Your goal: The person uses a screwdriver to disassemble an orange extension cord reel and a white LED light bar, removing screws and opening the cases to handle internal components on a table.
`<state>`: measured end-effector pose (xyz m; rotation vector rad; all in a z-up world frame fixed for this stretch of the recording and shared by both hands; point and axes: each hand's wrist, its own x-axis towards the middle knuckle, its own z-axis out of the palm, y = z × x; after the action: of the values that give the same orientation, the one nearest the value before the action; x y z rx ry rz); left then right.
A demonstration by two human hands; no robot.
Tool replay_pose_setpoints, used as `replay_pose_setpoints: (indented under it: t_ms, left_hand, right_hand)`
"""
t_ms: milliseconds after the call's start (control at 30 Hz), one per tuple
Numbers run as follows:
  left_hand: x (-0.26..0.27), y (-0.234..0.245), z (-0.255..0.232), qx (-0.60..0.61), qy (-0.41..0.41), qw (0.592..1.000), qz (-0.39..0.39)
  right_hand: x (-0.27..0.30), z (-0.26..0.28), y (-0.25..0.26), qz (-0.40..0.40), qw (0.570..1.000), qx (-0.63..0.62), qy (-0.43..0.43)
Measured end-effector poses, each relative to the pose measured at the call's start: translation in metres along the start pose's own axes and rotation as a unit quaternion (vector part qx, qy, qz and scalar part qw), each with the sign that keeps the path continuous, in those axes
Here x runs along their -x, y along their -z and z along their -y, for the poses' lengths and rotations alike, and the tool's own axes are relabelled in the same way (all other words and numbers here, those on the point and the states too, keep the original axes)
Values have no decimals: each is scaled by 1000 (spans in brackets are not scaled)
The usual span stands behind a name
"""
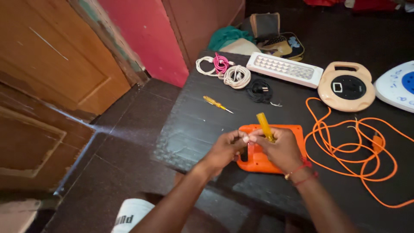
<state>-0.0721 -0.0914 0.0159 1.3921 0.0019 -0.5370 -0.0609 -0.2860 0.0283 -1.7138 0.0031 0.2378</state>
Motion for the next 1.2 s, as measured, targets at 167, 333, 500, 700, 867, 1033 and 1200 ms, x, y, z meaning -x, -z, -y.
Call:
replay_pose_setpoints:
  t_ms: [167, 333, 500, 700, 867, 1033, 1200]
  left_hand:
    - [-27, 34, 22, -234, -84, 959, -136]
    - [-43, 41, 14, -336, 119, 925, -132]
    - [-51, 27, 12, -413, -13, 881, -231]
    - [-64, 15, 35, -331, -55, 913, -231]
    - [-69, 16, 44, -300, -44, 932, -198]
    - [-64, 20, 35, -24, 68, 993, -95]
    - [-56, 25, 24, 81, 119, 989, -39]
  right_hand:
    - [-2, 3, -9, -24, 981, 178, 71]
    - [4, 10, -21, 6, 952, 299, 70]
    - [-6, 6, -29, 2, 944, 329, 32]
    - [-10, 0, -26, 11, 955, 295, -23]
    - [-11, 8, -8, 56, 961, 266, -47]
    - [-2, 22, -5, 32, 946, 316, -66]
    - [8, 24, -11, 18, 955, 290, 56]
